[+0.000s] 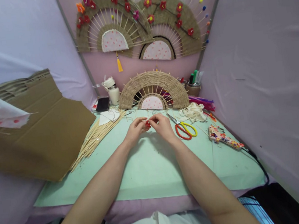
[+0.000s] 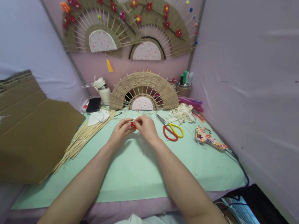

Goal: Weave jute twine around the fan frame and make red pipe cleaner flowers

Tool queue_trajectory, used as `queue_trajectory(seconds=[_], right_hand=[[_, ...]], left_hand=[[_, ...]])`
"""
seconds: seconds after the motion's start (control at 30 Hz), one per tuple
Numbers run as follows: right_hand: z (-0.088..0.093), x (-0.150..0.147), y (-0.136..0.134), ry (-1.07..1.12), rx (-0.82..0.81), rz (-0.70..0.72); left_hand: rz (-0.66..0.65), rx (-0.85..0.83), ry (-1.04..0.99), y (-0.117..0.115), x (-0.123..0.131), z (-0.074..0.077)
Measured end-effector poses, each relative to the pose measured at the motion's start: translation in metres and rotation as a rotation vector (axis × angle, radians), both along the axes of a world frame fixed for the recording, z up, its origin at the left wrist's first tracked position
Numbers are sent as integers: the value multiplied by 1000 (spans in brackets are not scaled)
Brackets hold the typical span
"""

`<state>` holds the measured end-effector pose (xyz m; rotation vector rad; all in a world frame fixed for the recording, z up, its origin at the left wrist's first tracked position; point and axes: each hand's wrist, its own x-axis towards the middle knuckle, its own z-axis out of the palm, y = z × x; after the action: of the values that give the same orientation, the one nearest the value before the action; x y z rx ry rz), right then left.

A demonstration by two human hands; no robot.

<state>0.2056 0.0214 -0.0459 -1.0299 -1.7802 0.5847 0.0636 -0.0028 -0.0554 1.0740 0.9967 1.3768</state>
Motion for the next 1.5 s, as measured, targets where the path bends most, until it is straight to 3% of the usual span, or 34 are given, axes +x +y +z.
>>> queue_trajectory(seconds=[0.2,0.53,0.87,1.13,1.37,1.5], right_hand=[[-1,-3,-1,48,-210,48],[-1,0,0,13,-250,73],[-4,3,5,-12,-217,118],[-6,-8,-4,-91,-13,-42],[0,0,1,128,-316,121],[1,3,3,127,-323,126]], left_hand=[[34,1,-52,3,1,-8],[56,10,-17,4,1,-10],[86,-29,-60,2,3,-5],[297,80,107,0,13,-7],[268,121,62,0,11,-3],[270,133,77,1,8,-3]])
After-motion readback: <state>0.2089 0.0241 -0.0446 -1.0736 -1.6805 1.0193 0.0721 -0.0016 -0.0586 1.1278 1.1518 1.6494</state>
